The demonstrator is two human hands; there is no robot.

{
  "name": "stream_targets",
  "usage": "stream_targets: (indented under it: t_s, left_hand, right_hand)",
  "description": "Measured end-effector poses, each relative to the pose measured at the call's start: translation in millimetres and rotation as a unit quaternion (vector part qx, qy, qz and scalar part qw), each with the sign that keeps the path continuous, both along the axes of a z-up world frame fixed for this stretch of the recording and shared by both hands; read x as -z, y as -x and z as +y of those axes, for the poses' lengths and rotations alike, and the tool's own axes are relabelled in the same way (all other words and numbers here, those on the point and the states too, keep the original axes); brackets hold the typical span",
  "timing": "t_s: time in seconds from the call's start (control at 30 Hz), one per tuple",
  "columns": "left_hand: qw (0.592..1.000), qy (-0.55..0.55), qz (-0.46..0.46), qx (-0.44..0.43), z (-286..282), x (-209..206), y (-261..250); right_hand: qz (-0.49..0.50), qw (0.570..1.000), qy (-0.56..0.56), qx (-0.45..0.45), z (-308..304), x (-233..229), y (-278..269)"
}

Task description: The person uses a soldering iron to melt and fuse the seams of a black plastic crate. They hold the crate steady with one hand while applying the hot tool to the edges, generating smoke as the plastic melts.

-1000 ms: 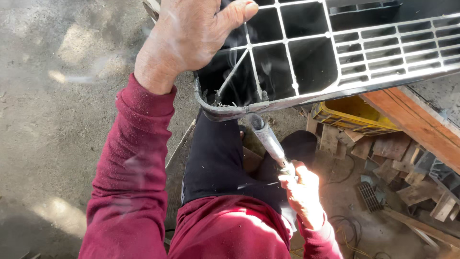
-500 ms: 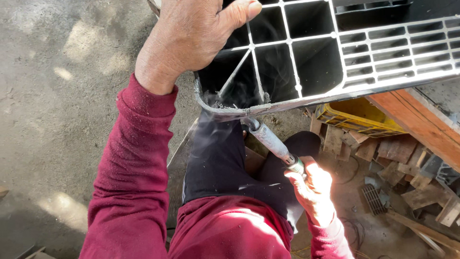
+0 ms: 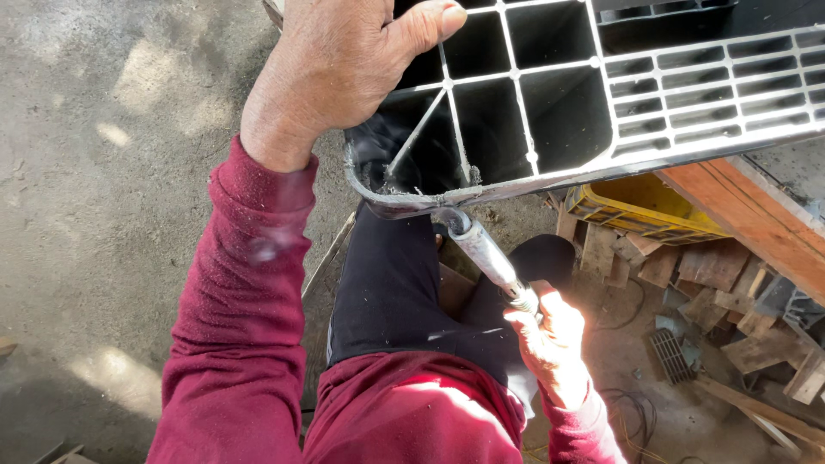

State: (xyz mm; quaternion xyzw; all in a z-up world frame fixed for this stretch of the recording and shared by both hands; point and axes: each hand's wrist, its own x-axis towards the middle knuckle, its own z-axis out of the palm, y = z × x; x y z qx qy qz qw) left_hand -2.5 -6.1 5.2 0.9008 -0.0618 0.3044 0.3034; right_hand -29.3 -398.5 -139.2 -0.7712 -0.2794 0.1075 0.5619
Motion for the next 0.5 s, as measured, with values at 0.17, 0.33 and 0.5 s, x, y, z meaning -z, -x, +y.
stream_targets:
  t_s: [0.17, 0.33, 0.5]
  left_hand:
    - [1.0, -0.003, -0.01, 0.009, 0, -1, 1]
    - [1.0, -0.009, 0.005, 0.001, 3, 4, -1]
    - [1.0, -0.016, -0.009, -0.004, 4, 6, -3]
  right_hand:
    - [0.041, 0.998, -0.056, -0.012, -3, 15, 0]
    - [0.068, 0.994, -0.088, -0.001, -8, 29, 0]
    - [0.056, 0.998, -0.017, 0.031, -9, 38, 6]
